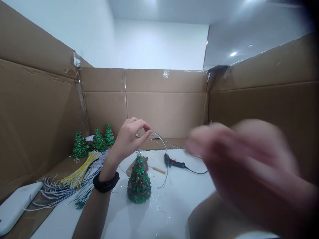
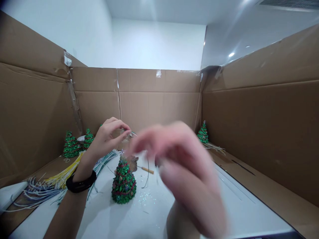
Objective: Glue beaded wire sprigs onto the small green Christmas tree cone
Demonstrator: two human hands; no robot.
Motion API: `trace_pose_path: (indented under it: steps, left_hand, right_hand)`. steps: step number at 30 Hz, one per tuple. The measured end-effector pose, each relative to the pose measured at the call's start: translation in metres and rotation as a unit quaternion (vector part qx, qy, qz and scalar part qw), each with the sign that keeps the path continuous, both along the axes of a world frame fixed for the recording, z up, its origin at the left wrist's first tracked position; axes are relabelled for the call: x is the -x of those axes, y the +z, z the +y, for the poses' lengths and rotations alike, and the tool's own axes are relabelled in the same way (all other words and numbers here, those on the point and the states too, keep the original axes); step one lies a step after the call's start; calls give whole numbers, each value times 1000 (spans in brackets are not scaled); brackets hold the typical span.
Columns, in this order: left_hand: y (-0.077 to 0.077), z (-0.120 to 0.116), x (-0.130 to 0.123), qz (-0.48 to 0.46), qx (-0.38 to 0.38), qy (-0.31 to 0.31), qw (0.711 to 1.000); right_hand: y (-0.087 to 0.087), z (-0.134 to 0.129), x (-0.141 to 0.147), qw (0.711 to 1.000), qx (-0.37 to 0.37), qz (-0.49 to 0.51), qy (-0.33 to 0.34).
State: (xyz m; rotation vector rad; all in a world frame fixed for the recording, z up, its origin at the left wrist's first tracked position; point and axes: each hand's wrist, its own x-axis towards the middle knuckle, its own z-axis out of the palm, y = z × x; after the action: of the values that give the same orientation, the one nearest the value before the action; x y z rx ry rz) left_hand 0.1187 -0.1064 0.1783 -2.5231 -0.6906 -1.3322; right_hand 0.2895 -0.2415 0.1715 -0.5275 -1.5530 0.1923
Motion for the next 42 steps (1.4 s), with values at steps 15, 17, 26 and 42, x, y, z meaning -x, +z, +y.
trace_pose_path:
  steps: [15,17,26,42]
  left_hand:
    - [5,-1,8,-119,293,-40,948]
    - [4,1,6,-117,324,-58,937]
    - [-6,6,-2,-144,303,-42,941]
    - [-129,31,29,127,411,-110,896]
  right_hand:
    - [1,119,13,946,247,-135,163]
    - [1,119,13,953,234,-144,127]
    - [3,126,0,987,138,-76,23]
    - [-5,63,-40,977,77,26,-197]
